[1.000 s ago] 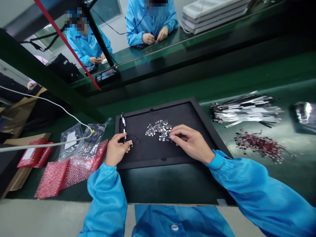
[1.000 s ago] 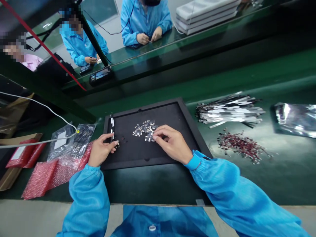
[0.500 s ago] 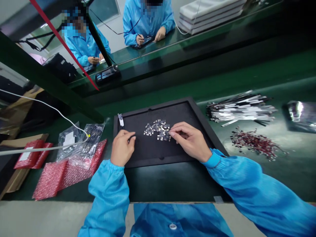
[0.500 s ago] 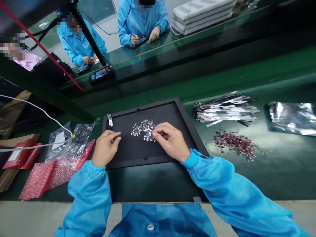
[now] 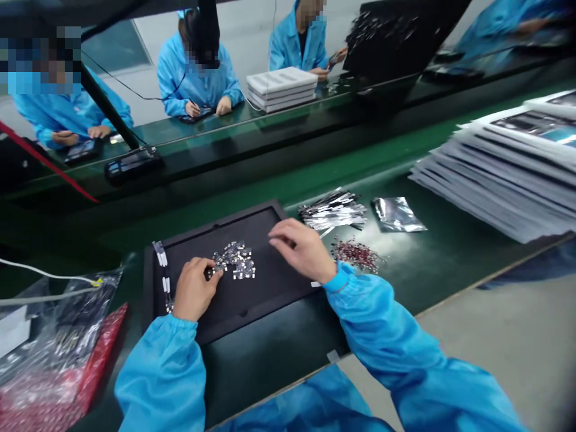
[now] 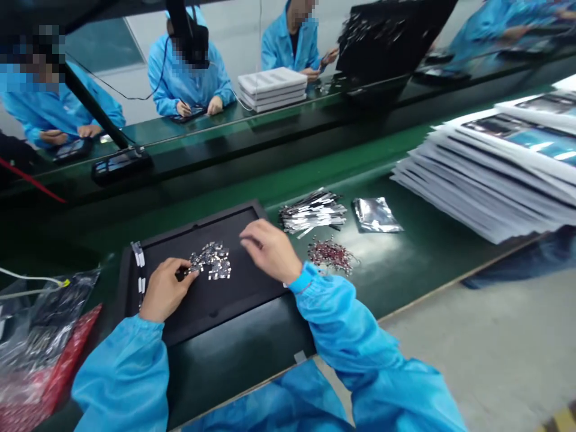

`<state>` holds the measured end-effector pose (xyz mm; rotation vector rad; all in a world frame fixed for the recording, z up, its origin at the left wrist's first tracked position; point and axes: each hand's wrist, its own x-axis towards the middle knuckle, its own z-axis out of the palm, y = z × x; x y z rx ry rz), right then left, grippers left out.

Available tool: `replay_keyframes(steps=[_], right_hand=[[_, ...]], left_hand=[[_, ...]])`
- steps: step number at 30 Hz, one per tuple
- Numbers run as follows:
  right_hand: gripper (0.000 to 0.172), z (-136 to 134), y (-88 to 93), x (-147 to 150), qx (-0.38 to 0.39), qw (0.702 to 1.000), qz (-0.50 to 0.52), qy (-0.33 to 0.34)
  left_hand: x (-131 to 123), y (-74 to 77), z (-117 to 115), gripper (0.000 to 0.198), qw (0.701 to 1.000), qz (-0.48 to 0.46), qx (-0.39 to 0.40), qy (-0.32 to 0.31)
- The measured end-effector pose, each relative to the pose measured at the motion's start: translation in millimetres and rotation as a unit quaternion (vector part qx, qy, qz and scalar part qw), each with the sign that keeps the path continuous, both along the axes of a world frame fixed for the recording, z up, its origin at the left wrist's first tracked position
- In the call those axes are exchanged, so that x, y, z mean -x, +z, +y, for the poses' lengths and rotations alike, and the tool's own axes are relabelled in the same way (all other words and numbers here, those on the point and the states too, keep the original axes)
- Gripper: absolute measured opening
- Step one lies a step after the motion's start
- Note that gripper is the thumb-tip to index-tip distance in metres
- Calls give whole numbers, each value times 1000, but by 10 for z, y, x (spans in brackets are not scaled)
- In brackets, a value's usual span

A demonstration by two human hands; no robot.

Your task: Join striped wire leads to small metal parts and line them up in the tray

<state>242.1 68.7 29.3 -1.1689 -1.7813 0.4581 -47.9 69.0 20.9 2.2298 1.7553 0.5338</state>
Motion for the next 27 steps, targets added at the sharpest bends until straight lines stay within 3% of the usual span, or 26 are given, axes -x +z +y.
replay_keyframes(steps=[2,4,7,10,14,16,21,27], right_hand=[[12,130,18,-370,17,991,-94,-99],[13,247,-29,-710,87,958,-190,-197],[12,368,-178,-1006,163,916,-255,-262],[12,436,-319,-1040,186,907,-267,-268],[13,503,-419,-967,206,895,-282,-277],[12,525,-451,-955,215,892,-284,-279],[13,526,-524,-978,214,895,-279,-276],[6,493,-625,-1095,186,915,-257,-251]], left_hand=[[1,7,4,12,1000,-16,5,6],[-17,30,-10,10,1000,-28,8,7],[-59,100,-54,11,998,-61,31,18],[-125,171,-119,18,978,-178,95,50],[-257,174,-219,40,898,-395,187,42],[-321,142,-262,39,861,-460,214,37],[-411,61,-329,31,797,-556,229,59],[-446,-19,-354,34,760,-597,239,97]])
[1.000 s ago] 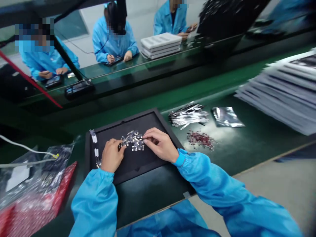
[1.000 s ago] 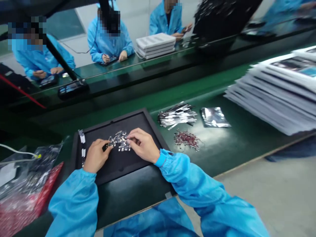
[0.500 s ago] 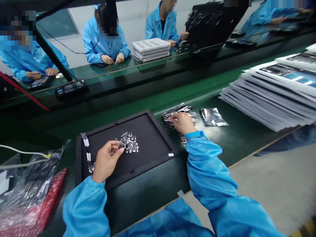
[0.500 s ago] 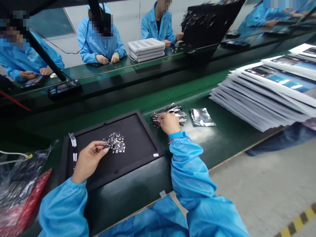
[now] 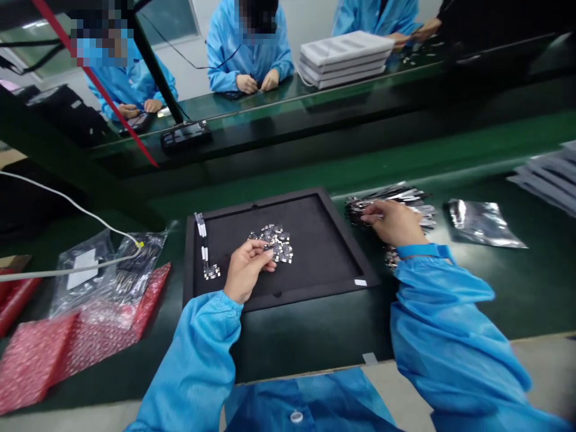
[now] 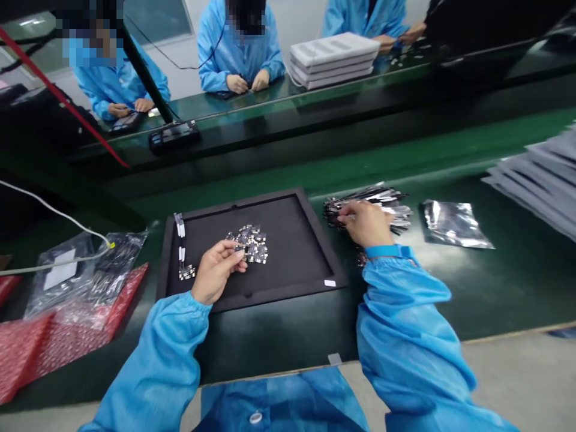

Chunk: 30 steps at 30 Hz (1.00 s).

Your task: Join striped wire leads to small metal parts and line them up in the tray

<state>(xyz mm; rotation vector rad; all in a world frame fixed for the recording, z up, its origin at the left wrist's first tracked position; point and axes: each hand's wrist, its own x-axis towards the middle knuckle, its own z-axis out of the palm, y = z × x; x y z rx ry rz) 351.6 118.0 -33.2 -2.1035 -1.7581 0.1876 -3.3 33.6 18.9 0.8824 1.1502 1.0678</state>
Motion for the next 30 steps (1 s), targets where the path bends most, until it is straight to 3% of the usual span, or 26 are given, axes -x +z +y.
replay_keyframes(steps=[4,7,11,13,17,19,21,24,30], right_hand=[[15,-43,-52,-84,-49,998,2,35],[21,-93,5,-93,-105,992,-3,65],[18,-191,232,-3,-211,976,-5,61],[13,-254,367,106,-275,960,1,62],[5,-406,565,532,-413,905,48,91],[7,-501,608,836,-416,892,74,162],[12,-605,611,1139,-366,887,89,266],[14,-745,556,1477,-284,879,106,367],[13,-844,381,1648,-225,884,151,380]], left_hand=[[-8,-3,-21,38,1000,-23,19,9],[-2,10,-29,38,999,-40,29,7],[5,0,-21,40,999,-31,-2,14],[4,-11,-19,31,999,-28,-19,31],[-3,-13,-25,33,995,-79,-5,56],[-8,-12,-29,47,994,-98,0,56],[-13,-19,-30,56,994,-97,-2,48],[-27,-36,-32,42,998,-62,-10,26],[-70,13,-71,41,999,-29,-19,-2]])
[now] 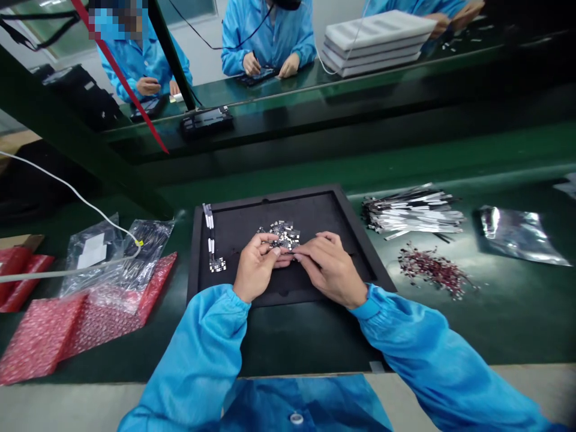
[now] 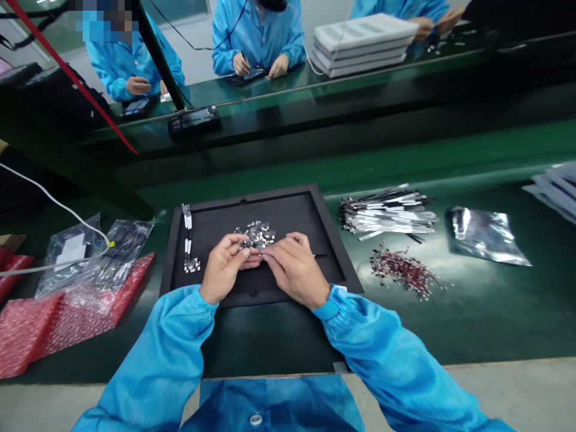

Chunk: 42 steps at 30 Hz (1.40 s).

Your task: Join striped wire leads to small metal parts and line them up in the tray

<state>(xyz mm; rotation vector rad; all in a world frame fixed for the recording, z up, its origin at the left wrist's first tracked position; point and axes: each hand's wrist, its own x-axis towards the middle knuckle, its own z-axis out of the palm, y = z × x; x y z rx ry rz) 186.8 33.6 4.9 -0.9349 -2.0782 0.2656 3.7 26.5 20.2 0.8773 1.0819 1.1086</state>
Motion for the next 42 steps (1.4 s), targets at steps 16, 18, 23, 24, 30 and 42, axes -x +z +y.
replay_keyframes(steps=[16,18,23,24,30,42], right_hand=[[8,15,15,4,11,999,31,-4],[8,12,9,3,15,999,33,-3],[8,5,-1,-1,17,999,36,-2],[8,5,-1,-2,17,999,35,-2],[9,5,15,1,13,999,39,-3],[9,3,27,4,6,999,34,-3]], left_hand=[[-57,-14,-55,34,994,88,-37,-48],[-58,-24,-58,32,994,89,-40,-47],[-63,-40,-49,30,994,95,-39,-43],[-64,-43,-46,30,994,95,-39,-42],[-62,-56,-44,31,993,102,-41,-39],[-52,-16,-68,19,986,141,-78,-32]])
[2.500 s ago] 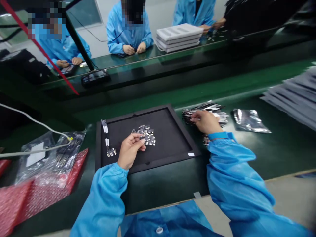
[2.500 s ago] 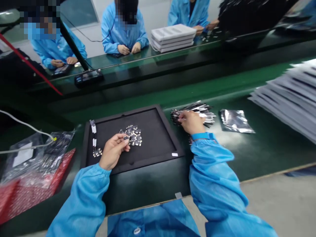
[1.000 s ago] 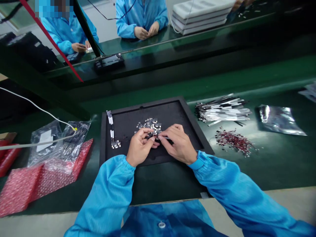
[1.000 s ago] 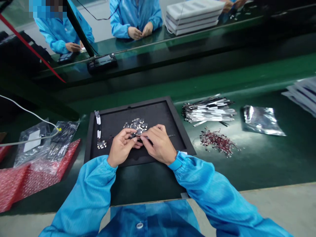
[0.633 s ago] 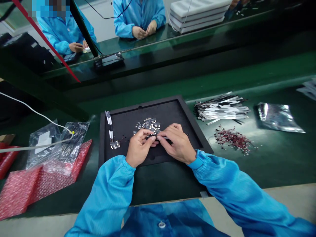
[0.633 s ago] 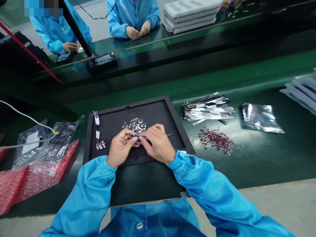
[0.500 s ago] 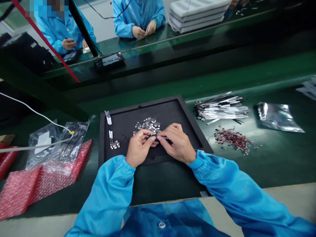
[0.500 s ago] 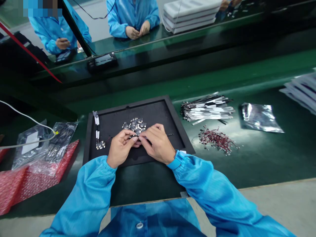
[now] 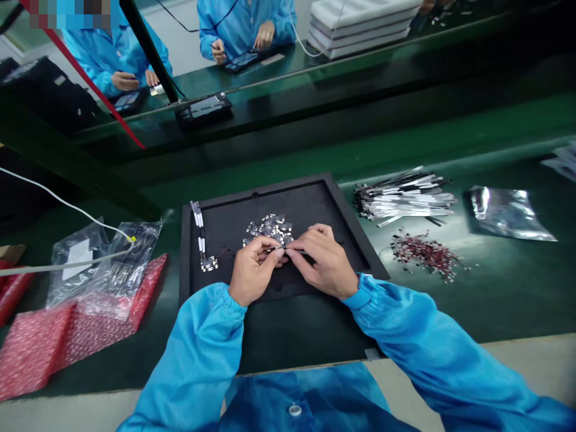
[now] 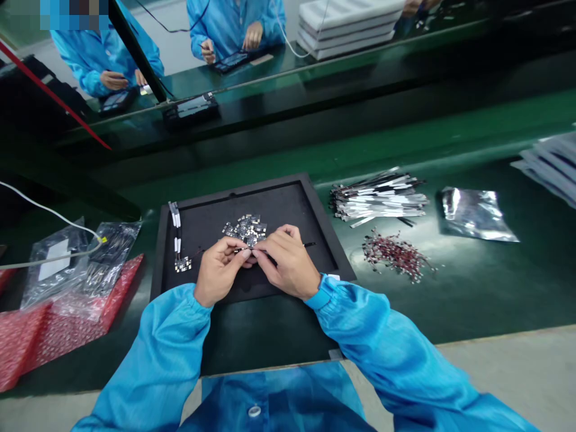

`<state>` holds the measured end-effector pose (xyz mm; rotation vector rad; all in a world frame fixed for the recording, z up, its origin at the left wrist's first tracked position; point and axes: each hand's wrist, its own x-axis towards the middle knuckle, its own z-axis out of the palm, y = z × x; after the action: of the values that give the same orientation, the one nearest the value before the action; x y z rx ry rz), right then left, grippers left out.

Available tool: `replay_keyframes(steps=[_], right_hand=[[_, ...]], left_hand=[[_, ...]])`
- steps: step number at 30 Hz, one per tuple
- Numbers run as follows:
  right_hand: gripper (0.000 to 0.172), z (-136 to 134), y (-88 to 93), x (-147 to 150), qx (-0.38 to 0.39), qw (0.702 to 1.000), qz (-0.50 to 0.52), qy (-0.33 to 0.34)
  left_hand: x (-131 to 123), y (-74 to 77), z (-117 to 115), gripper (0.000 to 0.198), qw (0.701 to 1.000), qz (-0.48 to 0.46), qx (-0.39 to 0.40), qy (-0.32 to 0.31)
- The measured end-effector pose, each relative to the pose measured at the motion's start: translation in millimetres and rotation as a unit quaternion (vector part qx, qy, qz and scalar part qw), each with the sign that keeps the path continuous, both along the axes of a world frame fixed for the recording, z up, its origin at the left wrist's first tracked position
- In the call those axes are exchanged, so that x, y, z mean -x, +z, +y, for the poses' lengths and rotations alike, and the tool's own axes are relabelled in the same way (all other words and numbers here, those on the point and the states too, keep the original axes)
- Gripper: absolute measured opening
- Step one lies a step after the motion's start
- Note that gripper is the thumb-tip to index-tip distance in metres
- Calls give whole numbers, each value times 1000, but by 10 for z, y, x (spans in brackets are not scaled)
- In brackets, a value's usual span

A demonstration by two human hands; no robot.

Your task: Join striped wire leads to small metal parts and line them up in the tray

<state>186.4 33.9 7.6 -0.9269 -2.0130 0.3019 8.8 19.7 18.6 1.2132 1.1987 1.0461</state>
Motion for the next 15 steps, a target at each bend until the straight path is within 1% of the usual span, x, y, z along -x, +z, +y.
replay_keyframes(steps=[5,11,15], right_hand=[[10,-18,-2,-4,4,1000,-1,-3],[8,-27,8,-14,-14,1000,-6,-4],[8,-27,6,-20,-13,1000,-4,-3]], left_hand=[[1,2,-4,20,1000,1,-11,-1],[-8,7,-7,20,1000,-15,-5,6],[8,-12,-17,18,1000,2,-18,1]])
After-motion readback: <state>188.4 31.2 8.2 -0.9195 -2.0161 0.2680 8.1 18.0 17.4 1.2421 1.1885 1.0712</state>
